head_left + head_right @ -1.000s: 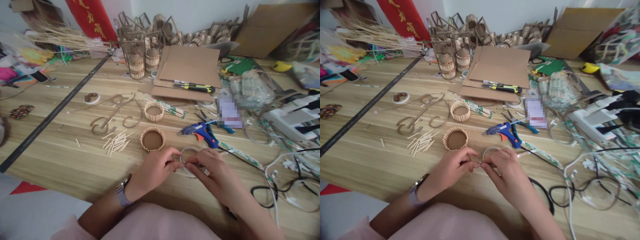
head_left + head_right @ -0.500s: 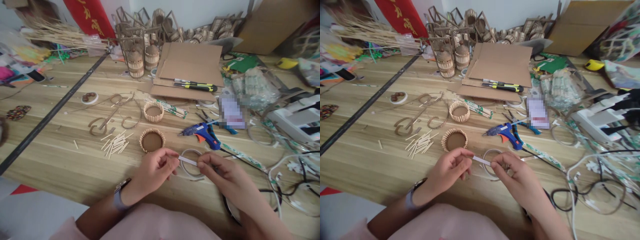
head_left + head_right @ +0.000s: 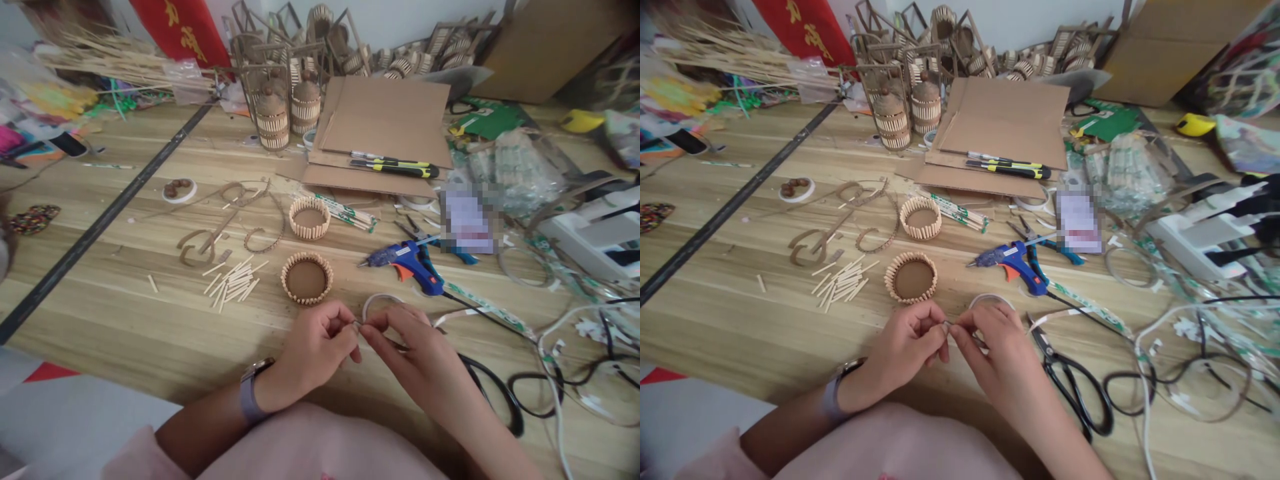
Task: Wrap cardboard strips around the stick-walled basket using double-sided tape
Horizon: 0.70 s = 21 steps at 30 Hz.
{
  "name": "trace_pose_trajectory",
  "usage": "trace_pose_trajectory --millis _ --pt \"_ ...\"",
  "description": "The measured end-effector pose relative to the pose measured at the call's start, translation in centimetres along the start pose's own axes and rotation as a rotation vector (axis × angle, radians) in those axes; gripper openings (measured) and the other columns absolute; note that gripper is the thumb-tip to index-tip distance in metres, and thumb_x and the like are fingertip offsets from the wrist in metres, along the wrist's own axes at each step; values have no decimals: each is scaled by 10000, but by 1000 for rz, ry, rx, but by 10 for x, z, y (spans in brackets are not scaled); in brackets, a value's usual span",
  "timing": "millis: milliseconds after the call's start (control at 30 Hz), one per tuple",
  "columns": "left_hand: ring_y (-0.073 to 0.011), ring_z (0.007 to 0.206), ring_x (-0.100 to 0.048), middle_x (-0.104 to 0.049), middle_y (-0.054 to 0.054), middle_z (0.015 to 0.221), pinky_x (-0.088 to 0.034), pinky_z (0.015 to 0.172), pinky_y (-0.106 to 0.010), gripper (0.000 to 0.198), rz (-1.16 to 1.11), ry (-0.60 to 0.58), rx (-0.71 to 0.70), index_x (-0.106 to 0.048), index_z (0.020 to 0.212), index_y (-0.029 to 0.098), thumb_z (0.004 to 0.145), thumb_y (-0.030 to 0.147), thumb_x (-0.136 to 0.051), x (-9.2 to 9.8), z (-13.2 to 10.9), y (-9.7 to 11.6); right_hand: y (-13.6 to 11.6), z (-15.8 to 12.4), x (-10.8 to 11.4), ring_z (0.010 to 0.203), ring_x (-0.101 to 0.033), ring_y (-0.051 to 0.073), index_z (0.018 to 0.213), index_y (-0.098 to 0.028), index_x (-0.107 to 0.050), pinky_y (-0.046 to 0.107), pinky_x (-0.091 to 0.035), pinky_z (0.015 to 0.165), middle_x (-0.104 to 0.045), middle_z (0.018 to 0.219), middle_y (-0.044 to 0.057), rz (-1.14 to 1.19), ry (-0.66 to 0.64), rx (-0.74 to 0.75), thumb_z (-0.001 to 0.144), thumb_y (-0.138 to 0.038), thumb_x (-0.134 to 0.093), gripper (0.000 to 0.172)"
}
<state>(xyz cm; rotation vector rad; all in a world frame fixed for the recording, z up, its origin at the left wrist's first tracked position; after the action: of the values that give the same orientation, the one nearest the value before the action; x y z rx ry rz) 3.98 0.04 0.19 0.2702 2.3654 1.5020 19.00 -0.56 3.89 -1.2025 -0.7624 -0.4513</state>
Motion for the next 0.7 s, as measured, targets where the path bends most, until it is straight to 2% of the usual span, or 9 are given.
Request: trace_pose_trajectory --millis 133,233,433,700 --pt "-73 422 -441 -624 41 541 -330 417 -179 11 7 -27 -10 -527 751 196 753 190 -518 -1 -2 0 3 -1 0 645 -591 178 666 -245 -598 267 -434 534 -626 642 -4 82 -57 -132 909 -301 -548 254" --pt "-72 431 -456 -631 36 550 -343 426 -178 32 -18 -47 -6 -534 763 190 750 196 -505 -2 -3 1 6 -2 2 633 -584 178 656 -244 -611 262 -416 501 -626 634 2 132 -94 -186 911 -336 -540 280" --pt "-66 431 -475 -621 40 547 -378 446 -181 99 -110 -46 33 -525 798 183 736 245 -570 -3 -1 3 8 -3 2 641 -591 179 670 -238 -617 301 -469 619 -642 640 2 156 -92 -191 920 -351 -525 289" --pt "-53 437 -476 -611 35 555 -368 437 -170 123 -138 -36 27 -532 762 170 729 257 -613 -4 -1 7 8 -2 1 662 -599 185 666 -237 -617 310 -472 644 -645 642 4 169 -88 -204 916 -358 -529 292"
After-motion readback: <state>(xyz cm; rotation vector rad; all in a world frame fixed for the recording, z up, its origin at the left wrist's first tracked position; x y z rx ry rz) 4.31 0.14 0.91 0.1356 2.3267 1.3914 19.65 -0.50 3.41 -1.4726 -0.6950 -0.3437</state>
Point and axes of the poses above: each hand's wrist, its own z-axis towards the middle knuckle, its own x-axis out of the back of the hand, y = z × x, the point moved 3 cm from there along z, towards the middle knuckle
